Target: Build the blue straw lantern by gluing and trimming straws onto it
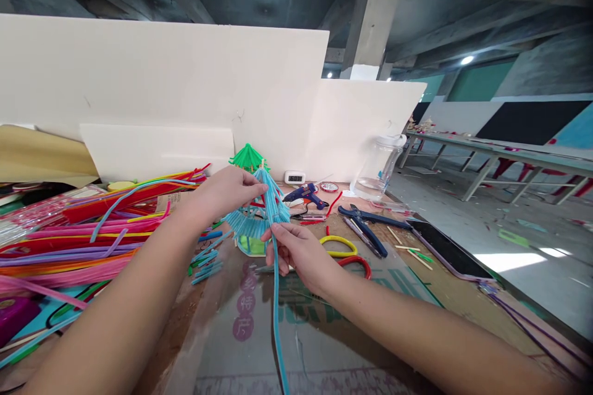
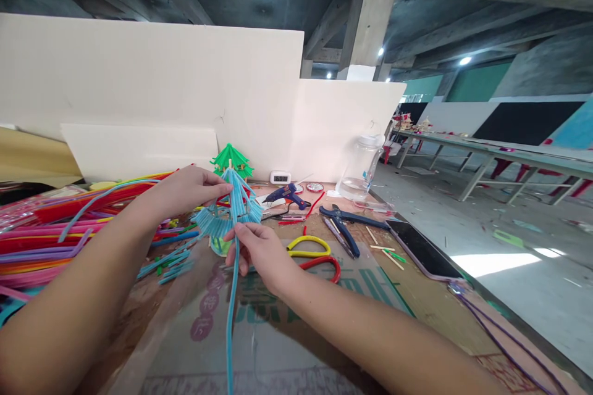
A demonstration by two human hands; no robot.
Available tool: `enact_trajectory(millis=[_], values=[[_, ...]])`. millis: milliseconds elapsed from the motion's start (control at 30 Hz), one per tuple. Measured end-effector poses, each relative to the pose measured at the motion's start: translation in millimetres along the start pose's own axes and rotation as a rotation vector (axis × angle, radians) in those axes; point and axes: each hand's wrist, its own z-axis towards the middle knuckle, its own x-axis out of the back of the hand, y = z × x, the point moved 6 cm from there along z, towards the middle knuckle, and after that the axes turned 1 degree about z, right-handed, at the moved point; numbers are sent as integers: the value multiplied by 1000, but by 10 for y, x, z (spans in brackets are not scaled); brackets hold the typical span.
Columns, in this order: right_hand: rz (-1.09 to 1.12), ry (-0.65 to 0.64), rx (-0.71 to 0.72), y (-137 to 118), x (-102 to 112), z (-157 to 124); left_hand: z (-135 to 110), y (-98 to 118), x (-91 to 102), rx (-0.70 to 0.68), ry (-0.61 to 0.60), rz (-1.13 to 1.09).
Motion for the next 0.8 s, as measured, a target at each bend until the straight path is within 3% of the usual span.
enact_trajectory(millis=[367, 567, 800], values=[[-11, 5, 5, -2, -11, 0, -8, 41, 13, 2, 20, 53], [-15, -5, 0, 1, -16, 4, -47, 37, -23, -13, -77, 41], [-29, -4, -6, 9, -16, -3, -24, 57, -40, -35, -44, 32]])
